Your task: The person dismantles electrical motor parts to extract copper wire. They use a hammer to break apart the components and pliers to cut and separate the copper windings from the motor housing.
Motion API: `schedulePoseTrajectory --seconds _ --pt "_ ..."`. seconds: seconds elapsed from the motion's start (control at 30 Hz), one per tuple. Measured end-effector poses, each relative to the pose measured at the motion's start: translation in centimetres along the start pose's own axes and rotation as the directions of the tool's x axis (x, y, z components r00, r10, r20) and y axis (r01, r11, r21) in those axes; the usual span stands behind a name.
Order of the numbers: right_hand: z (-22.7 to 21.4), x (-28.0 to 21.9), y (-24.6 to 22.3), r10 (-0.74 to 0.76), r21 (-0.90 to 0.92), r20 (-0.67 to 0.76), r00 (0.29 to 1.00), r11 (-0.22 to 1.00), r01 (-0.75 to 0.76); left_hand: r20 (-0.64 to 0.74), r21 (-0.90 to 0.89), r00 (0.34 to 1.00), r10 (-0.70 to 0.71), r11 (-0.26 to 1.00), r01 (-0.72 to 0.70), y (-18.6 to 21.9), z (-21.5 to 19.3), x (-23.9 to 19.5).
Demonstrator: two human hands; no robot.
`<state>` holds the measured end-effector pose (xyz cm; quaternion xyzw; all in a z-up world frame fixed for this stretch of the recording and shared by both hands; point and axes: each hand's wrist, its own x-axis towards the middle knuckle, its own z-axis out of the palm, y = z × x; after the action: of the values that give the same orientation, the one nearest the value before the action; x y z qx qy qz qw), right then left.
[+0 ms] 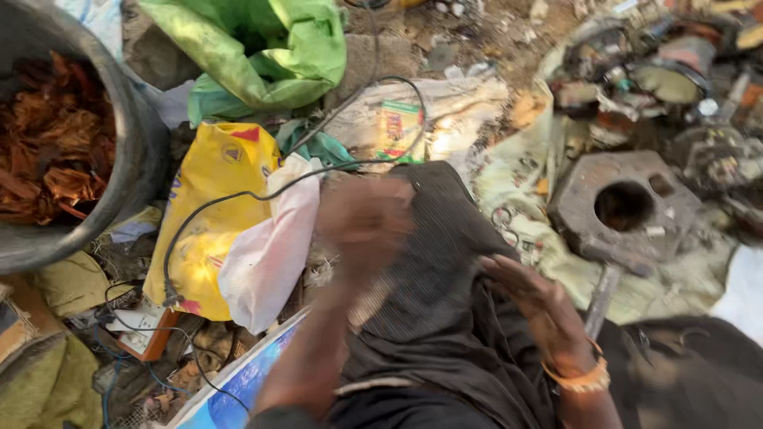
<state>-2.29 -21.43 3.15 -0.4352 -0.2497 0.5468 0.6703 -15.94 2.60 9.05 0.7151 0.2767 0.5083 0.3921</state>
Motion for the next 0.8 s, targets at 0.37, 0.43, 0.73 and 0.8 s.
schedulePoseTrajectory --seconds 0.37,0.43,0.73,0.8 --pt "-0.8 1.0 -0.6 -0.054 -0.033 -0.118 0.992 0.998 0.05 -0.269 -0.454 0.795 -0.545 0.799 0.394 -3.1 -5.2 5.8" --pt "-0.1 0.4 -0.1 -0.008 -0.298 -0.194 0.981 0.953 -0.052 -0.171 -0.463 0.802 -0.572 0.765 0.447 -3.0 -5.0 7.6" --pt "-6.2 2.3 -3.0 -0.27 -0.631 -0.724 0.634 0.63 -0.452 0.314 -0.054 0.907 -0.282 0.948 0.314 -7.0 18.2 3.7" --pt "-9.3 3.7 -4.4 -0.395 -0.667 -0.707 0.586 0.647 -0.369 0.371 0.022 0.756 -0.539 0.819 0.573 -8.6 20.9 2.5"
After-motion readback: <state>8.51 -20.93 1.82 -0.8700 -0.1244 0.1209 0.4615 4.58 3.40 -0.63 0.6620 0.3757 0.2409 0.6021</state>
